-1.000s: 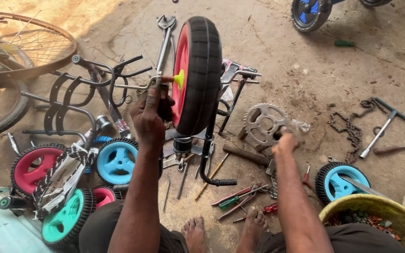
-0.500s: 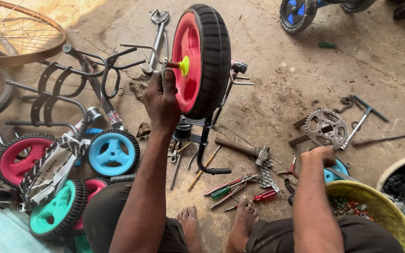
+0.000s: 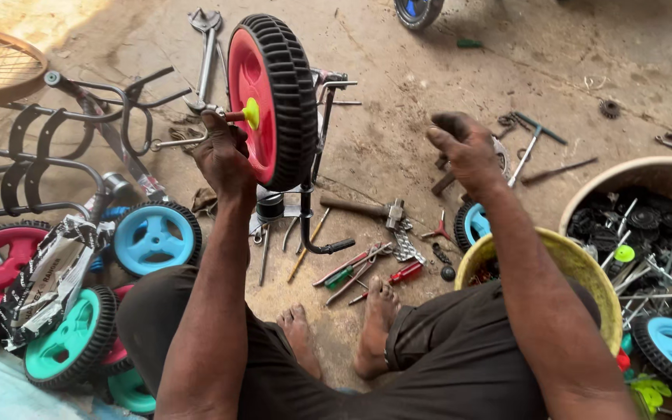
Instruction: The person assembles a child's tricycle by attaching a red wheel to the frame, securing it with a hammer, and installing a black pedal. The person then inserts a metal rod into the handlebar stem and secures it with a nut.
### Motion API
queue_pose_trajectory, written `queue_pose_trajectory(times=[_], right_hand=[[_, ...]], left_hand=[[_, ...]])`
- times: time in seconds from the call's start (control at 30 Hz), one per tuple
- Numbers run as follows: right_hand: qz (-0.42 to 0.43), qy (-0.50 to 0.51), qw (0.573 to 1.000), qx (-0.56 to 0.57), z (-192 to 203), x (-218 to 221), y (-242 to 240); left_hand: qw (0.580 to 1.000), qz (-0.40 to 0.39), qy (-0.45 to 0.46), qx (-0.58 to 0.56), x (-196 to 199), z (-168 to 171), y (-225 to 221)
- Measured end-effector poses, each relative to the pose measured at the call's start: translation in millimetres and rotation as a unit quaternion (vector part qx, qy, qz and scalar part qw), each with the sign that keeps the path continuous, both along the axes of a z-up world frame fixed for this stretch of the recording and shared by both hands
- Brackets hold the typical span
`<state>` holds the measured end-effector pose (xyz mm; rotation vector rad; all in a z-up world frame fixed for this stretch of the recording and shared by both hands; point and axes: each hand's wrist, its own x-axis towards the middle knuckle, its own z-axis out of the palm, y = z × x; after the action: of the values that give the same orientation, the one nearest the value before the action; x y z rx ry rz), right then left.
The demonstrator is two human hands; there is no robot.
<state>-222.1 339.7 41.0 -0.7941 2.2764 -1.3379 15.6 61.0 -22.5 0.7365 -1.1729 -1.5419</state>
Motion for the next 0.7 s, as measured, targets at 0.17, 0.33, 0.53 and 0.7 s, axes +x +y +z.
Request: queue_pose_trajectory(times=[0.17, 0.33, 0.53, 0.7], right_hand=[[0.094, -0.046, 0.992, -0.065, 8, 65, -22], [0.146, -0.151, 0.975, -0.069, 6, 101, -26], [0.144, -0.131, 0.965, -0.176, -38, 77, -35], [0.126, -0.163, 0.930, -0.306, -76, 50, -37]], left_hand=[[0.986, -0.089, 0.094, 0.103, 3, -14, 25], [0.983, -0.141, 0.110, -0.034, -10, -20, 37], [0.978, -0.168, 0.110, -0.049, -38, -20, 52], [0.975, -0.168, 0.140, -0.043, -80, -33, 44]])
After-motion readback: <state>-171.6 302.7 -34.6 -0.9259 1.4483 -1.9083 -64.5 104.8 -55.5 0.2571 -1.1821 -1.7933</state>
